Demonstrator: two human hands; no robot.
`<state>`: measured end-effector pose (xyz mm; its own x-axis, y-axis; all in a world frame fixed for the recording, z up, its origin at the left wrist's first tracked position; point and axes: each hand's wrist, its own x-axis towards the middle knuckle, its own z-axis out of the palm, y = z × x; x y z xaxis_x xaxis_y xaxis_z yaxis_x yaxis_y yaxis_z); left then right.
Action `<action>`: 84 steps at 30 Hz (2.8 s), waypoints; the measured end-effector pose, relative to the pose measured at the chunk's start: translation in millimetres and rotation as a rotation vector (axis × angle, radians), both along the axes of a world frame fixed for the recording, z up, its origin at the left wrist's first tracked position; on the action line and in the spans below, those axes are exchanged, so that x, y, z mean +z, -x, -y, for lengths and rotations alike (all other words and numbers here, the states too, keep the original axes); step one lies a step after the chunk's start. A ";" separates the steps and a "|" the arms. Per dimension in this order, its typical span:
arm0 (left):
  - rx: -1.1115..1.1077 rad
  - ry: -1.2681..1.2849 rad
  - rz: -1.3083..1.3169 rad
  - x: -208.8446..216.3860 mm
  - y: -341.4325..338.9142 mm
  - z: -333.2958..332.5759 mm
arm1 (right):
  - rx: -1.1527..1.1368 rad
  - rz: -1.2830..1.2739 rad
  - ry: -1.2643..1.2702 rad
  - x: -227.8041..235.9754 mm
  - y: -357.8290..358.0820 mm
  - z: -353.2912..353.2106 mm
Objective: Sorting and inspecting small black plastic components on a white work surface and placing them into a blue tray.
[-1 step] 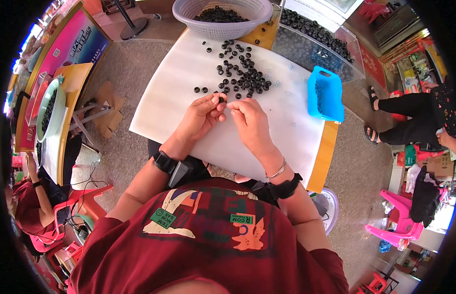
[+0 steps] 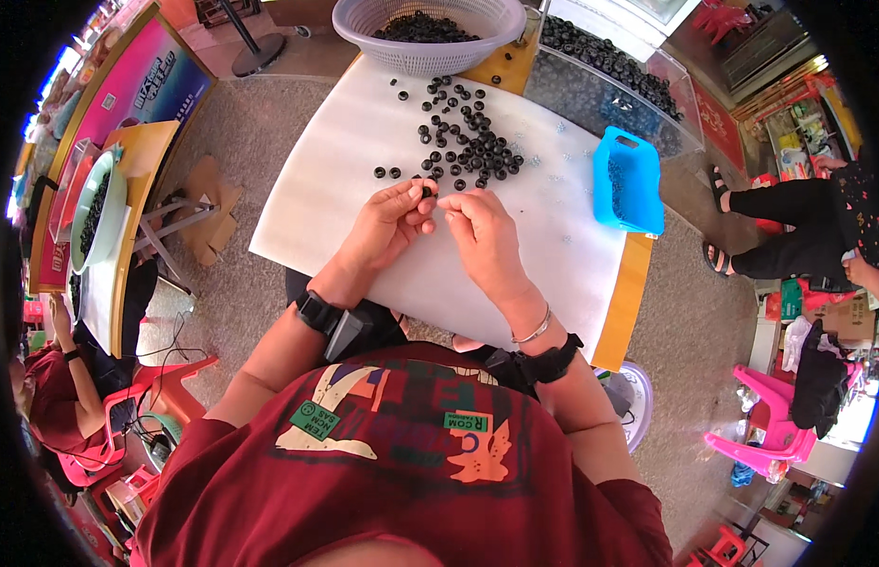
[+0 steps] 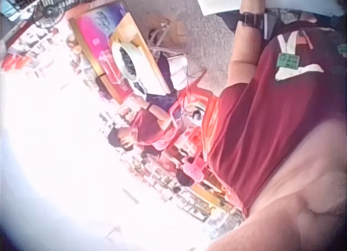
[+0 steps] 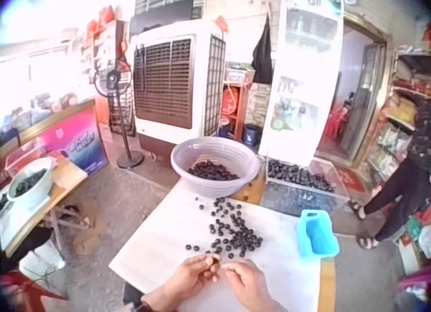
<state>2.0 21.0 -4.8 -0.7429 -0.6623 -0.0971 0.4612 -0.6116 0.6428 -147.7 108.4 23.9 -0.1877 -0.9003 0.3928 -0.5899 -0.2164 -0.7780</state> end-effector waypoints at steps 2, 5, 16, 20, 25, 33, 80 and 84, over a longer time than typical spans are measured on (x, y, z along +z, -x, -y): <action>-0.006 -0.005 -0.003 -1.1 -0.9 0.4 | -0.003 -0.001 -0.009 0.7 -1.5 -0.4; -0.022 -0.014 -0.020 -2.2 -2.0 1.6 | -0.014 0.015 -0.025 3.1 -2.6 0.2; 0.001 -0.066 -0.186 -1.8 -3.9 3.6 | -0.039 0.052 0.075 12.4 -4.4 10.7; -0.045 -0.018 -0.267 -10.3 -2.8 7.4 | -0.016 -0.018 0.177 18.9 -7.8 17.9; -0.013 0.089 -0.099 7.1 4.3 -2.8 | 0.001 -0.343 0.258 20.7 -9.6 26.3; -0.073 0.037 -0.085 9.0 0.6 -3.9 | -0.086 -0.156 0.173 30.4 22.9 31.7; 0.048 0.116 0.055 -13.1 7.8 1.8 | -0.063 0.015 0.101 3.0 -2.5 14.8; 0.009 0.123 0.050 -14.7 5.2 3.4 | -0.099 0.062 0.090 7.3 2.8 5.4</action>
<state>-3.2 17.6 -19.5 -0.7329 -0.6785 -0.0513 0.4321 -0.5224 0.7351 -150.5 103.0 31.1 -0.3007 -0.8376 0.4562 -0.5629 -0.2302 -0.7938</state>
